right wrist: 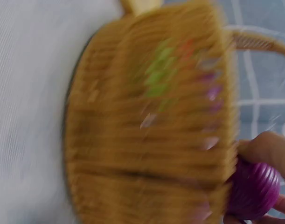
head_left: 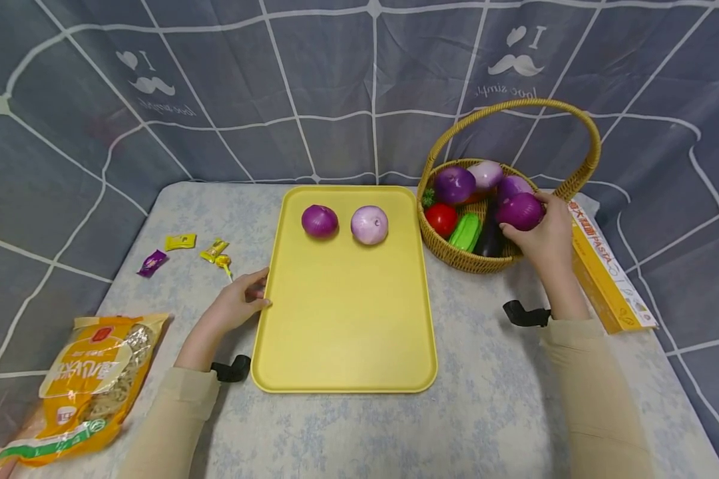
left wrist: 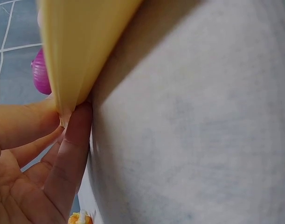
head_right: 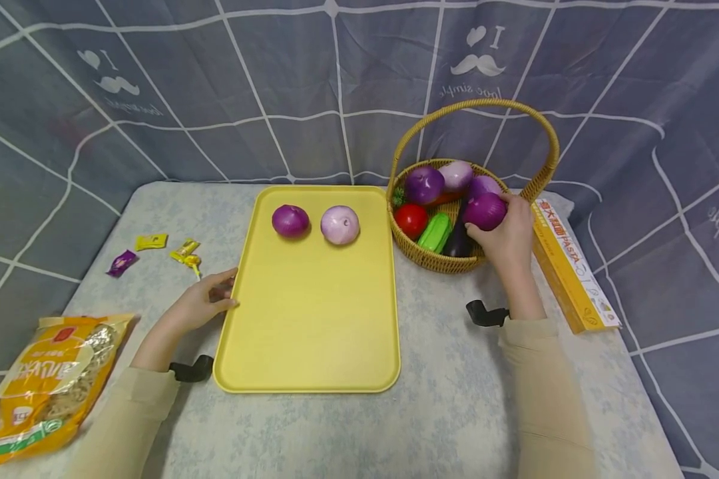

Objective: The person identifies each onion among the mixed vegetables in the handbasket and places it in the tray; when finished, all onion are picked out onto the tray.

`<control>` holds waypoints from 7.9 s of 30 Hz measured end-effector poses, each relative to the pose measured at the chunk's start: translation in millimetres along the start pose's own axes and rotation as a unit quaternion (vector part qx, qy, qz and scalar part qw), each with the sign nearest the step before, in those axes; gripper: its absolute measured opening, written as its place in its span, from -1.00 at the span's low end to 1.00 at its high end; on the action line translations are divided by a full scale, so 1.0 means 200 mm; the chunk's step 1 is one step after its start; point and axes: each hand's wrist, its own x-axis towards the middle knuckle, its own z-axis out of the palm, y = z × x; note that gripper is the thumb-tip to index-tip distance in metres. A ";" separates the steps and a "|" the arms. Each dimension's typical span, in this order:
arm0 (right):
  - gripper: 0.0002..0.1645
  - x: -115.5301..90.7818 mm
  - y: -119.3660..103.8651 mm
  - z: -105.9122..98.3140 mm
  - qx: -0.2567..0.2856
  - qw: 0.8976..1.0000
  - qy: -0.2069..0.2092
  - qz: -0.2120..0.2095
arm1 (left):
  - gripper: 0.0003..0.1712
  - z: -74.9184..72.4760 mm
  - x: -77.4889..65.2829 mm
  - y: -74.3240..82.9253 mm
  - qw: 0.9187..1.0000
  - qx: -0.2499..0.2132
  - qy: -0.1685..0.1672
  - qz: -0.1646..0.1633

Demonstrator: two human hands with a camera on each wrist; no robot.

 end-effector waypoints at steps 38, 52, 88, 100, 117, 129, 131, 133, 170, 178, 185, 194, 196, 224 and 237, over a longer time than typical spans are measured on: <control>-0.07 -0.40 -0.73 1.07 0.141 0.937 -0.304 -0.100 | -0.22 0.04 0.00 -0.02 1.000 0.001 0.004 0.007; -0.54 -0.23 -0.57 0.49 0.219 0.959 -0.148 -0.106 | -0.23 0.02 0.00 -0.02 1.000 0.005 0.014 0.015; 0.10 0.12 0.10 -0.02 -0.119 0.985 -0.120 -0.039 | -0.22 0.00 0.01 -0.01 1.000 0.015 0.005 0.015; -0.03 0.08 0.07 0.00 -0.104 0.990 -0.048 -0.078 | -0.23 0.00 0.01 -0.01 1.000 0.010 0.004 0.019; 0.00 -0.21 -0.34 0.33 0.234 0.960 -0.155 -0.013 | -0.22 -0.01 0.02 0.00 1.000 0.010 0.003 0.017; 0.01 -0.31 -0.45 0.77 0.143 0.951 -0.270 -0.049 | -0.23 0.00 0.01 0.00 1.000 0.009 0.004 0.019; 0.02 -0.31 -0.45 0.80 0.118 0.953 -0.274 -0.056 | -0.22 0.00 0.01 0.00 1.000 0.010 0.004 0.017; 0.02 -0.31 -0.45 0.81 0.097 0.955 -0.275 -0.062 | -0.22 0.00 0.01 0.00 1.000 0.008 0.003 0.014; -0.23 0.18 -0.22 0.30 0.160 0.985 0.007 0.056 | -0.22 0.00 0.02 0.00 1.000 0.013 0.002 0.006; -0.01 0.21 -0.23 0.40 0.160 0.982 0.014 0.103 | -0.22 0.00 0.01 -0.01 1.000 0.011 0.003 0.007; 0.06 0.24 -0.24 0.46 0.115 0.985 0.010 0.131 | -0.22 0.01 0.01 -0.01 1.000 0.005 0.002 0.004; -0.01 0.24 -0.25 0.47 0.099 0.987 0.007 0.123 | -0.22 0.01 0.01 -0.01 1.000 0.007 0.005 0.007; -0.02 0.24 -0.25 0.47 0.100 0.987 0.008 0.125 | -0.22 0.01 0.01 -0.01 1.000 0.008 0.005 0.009; -0.05 -0.64 -0.56 0.61 0.186 0.948 -0.233 -0.113 | -0.21 0.01 0.01 -0.01 1.000 0.013 0.002 0.008; -0.06 -0.75 -0.65 0.90 0.123 0.909 -0.351 -0.187 | -0.23 0.01 0.01 0.00 1.000 0.015 0.007 0.020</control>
